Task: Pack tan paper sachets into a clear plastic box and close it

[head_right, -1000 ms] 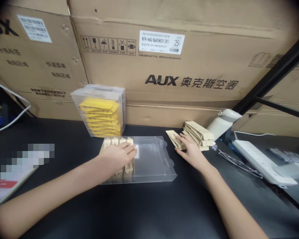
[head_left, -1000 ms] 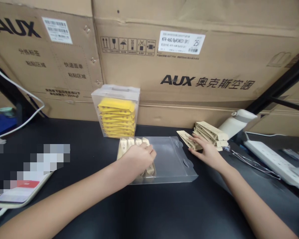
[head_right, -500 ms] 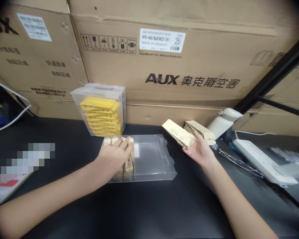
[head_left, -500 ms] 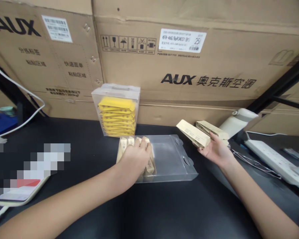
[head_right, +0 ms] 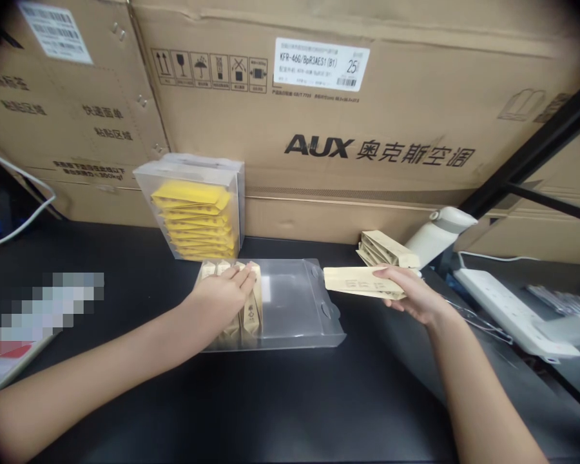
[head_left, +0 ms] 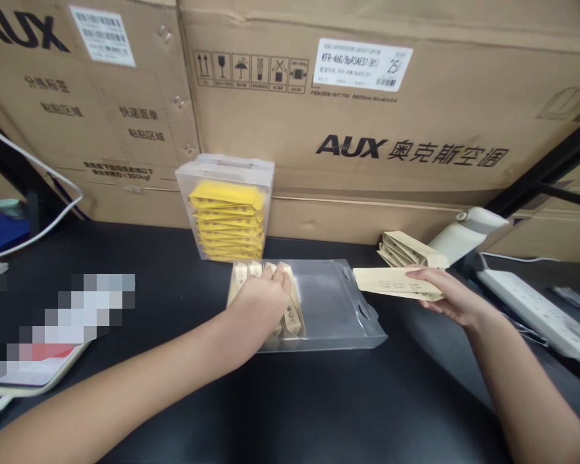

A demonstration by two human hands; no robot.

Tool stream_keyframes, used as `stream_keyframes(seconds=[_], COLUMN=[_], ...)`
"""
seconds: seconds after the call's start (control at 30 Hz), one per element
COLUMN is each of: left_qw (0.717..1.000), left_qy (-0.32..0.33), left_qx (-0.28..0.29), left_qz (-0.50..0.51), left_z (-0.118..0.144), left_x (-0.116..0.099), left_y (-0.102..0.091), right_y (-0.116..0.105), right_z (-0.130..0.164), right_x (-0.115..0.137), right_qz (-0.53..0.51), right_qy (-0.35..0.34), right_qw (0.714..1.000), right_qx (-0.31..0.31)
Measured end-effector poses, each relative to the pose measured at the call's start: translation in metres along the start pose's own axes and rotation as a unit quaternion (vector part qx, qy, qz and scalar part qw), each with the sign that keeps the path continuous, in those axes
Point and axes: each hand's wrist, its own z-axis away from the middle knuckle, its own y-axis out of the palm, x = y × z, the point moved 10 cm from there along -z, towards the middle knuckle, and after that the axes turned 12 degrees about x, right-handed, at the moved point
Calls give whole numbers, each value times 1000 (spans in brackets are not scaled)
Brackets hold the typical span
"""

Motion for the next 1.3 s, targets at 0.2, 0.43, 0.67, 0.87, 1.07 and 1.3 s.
stream_keyframes(seconds=[0.2,0.43,0.67,0.87,1.07,1.3], left_qw=[1000,1000,1000,999,999,998], left_qy=[-9,-14,9,17,19,22], left_qx=[-6,24,-19,-40,-47,-16], left_qz=[5,6,-10,-19,-10,52], left_z=[0,-1,4,3,0,-6], left_x=[3,2,-3,-11,-14,-7], left_y=[-3,-4,-9,-10,-14,-20], right_y=[39,103,148,189,206,211], right_z=[4,6,11,28,40,43], right_x=[-5,-3,8,6,4,2], right_qz=[18,-60,30,67,3,6], right_qy=[14,-55,-106,-101,-86,-84], right_qw=[988,955,945,906,875,855], right_qx=[153,285,308,405,477,511])
